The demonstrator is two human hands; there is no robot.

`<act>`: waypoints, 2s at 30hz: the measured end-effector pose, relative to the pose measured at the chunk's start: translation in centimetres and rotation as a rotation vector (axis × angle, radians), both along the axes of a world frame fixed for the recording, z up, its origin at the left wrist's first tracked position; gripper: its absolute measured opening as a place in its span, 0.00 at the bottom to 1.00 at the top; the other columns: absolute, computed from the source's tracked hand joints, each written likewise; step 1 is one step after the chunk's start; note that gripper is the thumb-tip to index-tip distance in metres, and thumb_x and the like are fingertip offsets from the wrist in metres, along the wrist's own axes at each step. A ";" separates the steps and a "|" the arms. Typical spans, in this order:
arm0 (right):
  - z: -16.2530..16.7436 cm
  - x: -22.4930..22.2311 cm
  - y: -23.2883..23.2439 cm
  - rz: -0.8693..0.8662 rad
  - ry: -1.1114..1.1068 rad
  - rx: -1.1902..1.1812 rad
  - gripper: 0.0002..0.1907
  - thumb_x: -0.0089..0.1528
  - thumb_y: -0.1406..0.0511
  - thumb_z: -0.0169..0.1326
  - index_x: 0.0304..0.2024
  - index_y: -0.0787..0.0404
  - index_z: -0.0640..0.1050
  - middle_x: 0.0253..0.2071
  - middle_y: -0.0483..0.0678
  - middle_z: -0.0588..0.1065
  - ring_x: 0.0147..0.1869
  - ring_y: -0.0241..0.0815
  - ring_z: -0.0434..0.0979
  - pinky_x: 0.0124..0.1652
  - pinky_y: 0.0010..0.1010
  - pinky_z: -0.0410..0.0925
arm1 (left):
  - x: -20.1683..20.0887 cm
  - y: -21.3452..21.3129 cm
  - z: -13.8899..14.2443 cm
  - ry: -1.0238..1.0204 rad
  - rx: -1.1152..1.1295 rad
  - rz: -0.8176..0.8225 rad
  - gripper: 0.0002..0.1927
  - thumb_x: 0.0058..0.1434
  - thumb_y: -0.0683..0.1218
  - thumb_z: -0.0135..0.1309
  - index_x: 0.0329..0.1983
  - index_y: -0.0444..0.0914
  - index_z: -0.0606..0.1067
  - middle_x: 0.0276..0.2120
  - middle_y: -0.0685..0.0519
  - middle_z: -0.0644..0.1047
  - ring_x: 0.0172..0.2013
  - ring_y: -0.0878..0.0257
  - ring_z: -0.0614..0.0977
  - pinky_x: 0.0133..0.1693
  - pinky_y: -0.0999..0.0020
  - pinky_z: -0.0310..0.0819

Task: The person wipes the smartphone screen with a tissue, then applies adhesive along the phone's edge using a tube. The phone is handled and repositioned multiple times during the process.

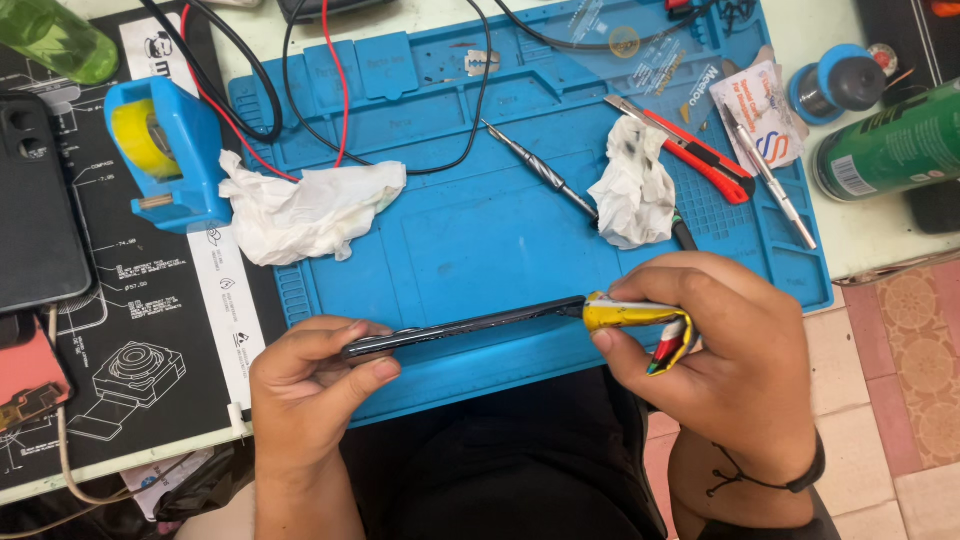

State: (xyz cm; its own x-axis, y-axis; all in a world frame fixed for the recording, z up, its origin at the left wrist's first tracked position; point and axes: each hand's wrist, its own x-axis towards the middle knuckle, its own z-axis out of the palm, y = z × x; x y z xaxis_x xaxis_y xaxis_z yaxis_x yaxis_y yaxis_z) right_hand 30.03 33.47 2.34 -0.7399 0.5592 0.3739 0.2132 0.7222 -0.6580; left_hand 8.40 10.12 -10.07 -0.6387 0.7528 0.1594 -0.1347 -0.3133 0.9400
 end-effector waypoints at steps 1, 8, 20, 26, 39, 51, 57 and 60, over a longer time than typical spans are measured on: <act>0.0 0.1 0.1 0.004 0.006 -0.005 0.17 0.51 0.70 0.69 0.41 0.63 0.78 0.40 0.49 0.79 0.41 0.40 0.83 0.40 0.26 0.74 | 0.0 0.0 0.0 0.005 0.005 0.000 0.23 0.55 0.26 0.63 0.52 0.35 0.79 0.48 0.42 0.80 0.50 0.55 0.85 0.50 0.63 0.84; -0.1 0.1 0.1 -0.006 -0.008 0.000 0.17 0.50 0.69 0.69 0.40 0.63 0.78 0.39 0.49 0.79 0.40 0.41 0.82 0.39 0.27 0.73 | 0.0 -0.1 -0.1 -0.009 -0.009 0.002 0.23 0.55 0.27 0.63 0.52 0.35 0.79 0.48 0.41 0.80 0.47 0.56 0.85 0.48 0.63 0.85; -0.2 0.2 0.3 0.001 0.003 0.001 0.17 0.51 0.69 0.69 0.41 0.63 0.78 0.39 0.48 0.80 0.41 0.40 0.82 0.40 0.26 0.74 | -0.1 -0.2 -0.3 -0.013 -0.011 0.011 0.23 0.54 0.26 0.63 0.52 0.34 0.79 0.48 0.40 0.80 0.48 0.55 0.85 0.49 0.63 0.84; -0.4 1.2 0.4 -0.019 0.000 -0.029 0.18 0.50 0.70 0.69 0.41 0.63 0.78 0.40 0.49 0.80 0.42 0.40 0.82 0.42 0.26 0.73 | -0.1 -0.1 -0.1 -0.015 -0.021 0.001 0.23 0.54 0.26 0.63 0.52 0.35 0.79 0.48 0.40 0.80 0.49 0.54 0.85 0.49 0.62 0.85; -4.9 2.6 -1.1 0.002 0.372 -0.585 0.17 0.59 0.79 0.59 0.49 0.69 0.72 0.47 0.53 0.72 0.50 0.48 0.83 0.57 0.43 0.79 | -0.1 -0.3 -0.1 0.002 -0.013 0.004 0.24 0.55 0.26 0.63 0.53 0.35 0.78 0.48 0.40 0.80 0.51 0.53 0.85 0.50 0.61 0.85; -4.7 1.8 -1.1 0.047 0.290 -0.465 0.17 0.59 0.76 0.61 0.49 0.66 0.72 0.50 0.51 0.71 0.53 0.49 0.84 0.56 0.39 0.80 | -0.2 -0.3 0.1 0.014 -0.016 -0.001 0.24 0.54 0.26 0.62 0.54 0.34 0.78 0.47 0.40 0.80 0.51 0.52 0.85 0.49 0.62 0.85; -4.6 1.6 -1.2 0.051 0.266 -0.394 0.17 0.59 0.75 0.62 0.49 0.66 0.72 0.49 0.51 0.71 0.50 0.45 0.84 0.56 0.38 0.80 | -0.3 -0.3 0.0 0.018 -0.012 -0.009 0.24 0.55 0.26 0.62 0.54 0.34 0.78 0.47 0.40 0.80 0.51 0.51 0.85 0.49 0.62 0.86; -4.4 1.4 -1.3 0.048 0.257 -0.354 0.17 0.59 0.75 0.63 0.48 0.66 0.73 0.48 0.51 0.72 0.49 0.44 0.84 0.54 0.35 0.80 | -0.4 -0.3 0.0 0.028 -0.010 -0.009 0.24 0.54 0.26 0.62 0.54 0.35 0.78 0.47 0.40 0.80 0.51 0.51 0.85 0.49 0.62 0.86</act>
